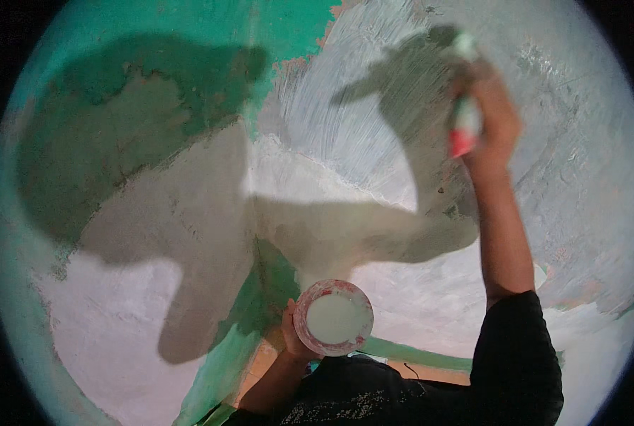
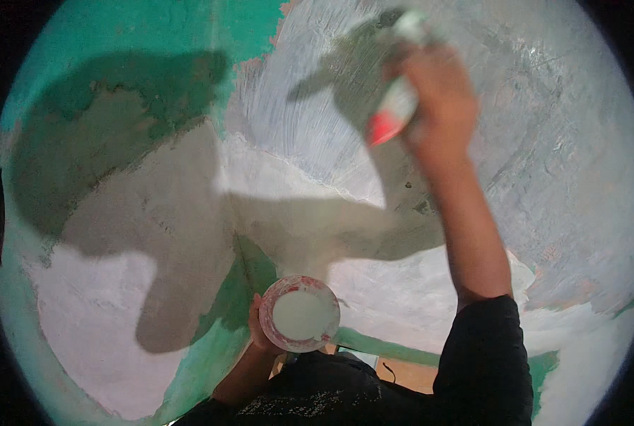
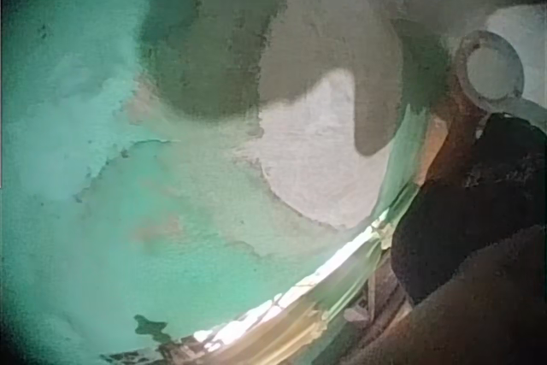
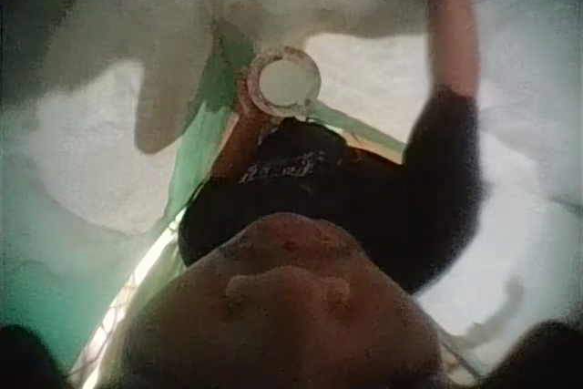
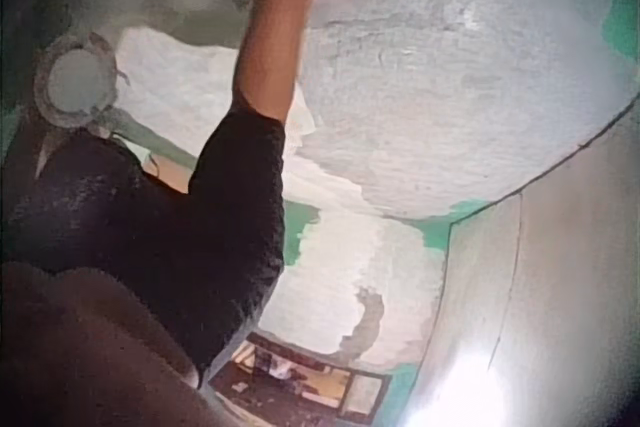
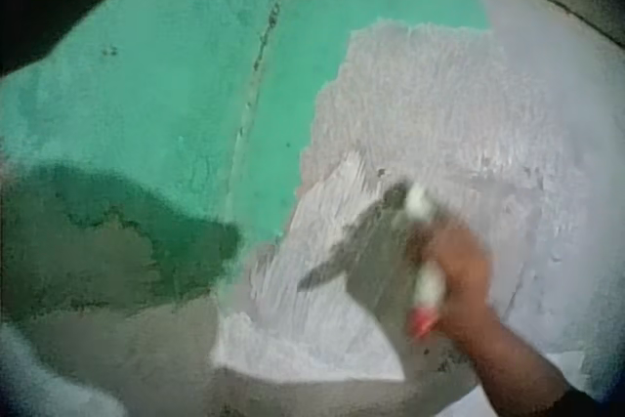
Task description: The person paints a wall with white paint using a paint brush, dipping the brush into a paint bucket and applying the paint to the wall.
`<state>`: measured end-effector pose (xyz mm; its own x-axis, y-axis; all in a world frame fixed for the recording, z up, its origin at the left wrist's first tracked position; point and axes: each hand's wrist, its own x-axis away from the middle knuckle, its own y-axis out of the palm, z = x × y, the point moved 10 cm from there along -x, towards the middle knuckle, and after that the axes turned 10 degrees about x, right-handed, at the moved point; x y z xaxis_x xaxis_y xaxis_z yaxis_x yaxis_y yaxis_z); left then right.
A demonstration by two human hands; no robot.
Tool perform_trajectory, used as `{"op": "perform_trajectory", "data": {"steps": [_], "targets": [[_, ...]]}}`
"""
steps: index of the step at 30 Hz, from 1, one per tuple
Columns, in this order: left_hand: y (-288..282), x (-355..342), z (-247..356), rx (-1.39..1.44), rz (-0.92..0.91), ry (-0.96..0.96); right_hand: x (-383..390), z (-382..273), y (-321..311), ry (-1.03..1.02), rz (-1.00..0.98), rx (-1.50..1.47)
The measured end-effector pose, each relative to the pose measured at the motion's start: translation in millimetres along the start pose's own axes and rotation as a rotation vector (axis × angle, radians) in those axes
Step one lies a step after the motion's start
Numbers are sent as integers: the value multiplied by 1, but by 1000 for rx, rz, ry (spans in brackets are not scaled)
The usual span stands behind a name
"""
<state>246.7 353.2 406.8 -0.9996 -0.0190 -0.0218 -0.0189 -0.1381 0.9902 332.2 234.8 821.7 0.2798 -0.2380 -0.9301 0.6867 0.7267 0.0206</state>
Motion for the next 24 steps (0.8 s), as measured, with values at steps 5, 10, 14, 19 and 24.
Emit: {"op": "perform_trajectory", "data": {"steps": [5, 10, 14, 19, 24], "targets": [[9, 7, 0, -36, 29, 15, 135, -125, 83, -375, -532, -201], [10, 1, -5, -45, -119, 19, 151, -168, 82, -414, -693, -502], [0, 3, -3, 8, -61, 43, 80, -118, 103, -175, -674, -682], [-2, -3, 0, -2, -35, 42, -20, -16, 60, 136, -115, -572], [-7, 0, 3, 45, -26, 68, 3, -44, 31, -53, 5, -231]]}}
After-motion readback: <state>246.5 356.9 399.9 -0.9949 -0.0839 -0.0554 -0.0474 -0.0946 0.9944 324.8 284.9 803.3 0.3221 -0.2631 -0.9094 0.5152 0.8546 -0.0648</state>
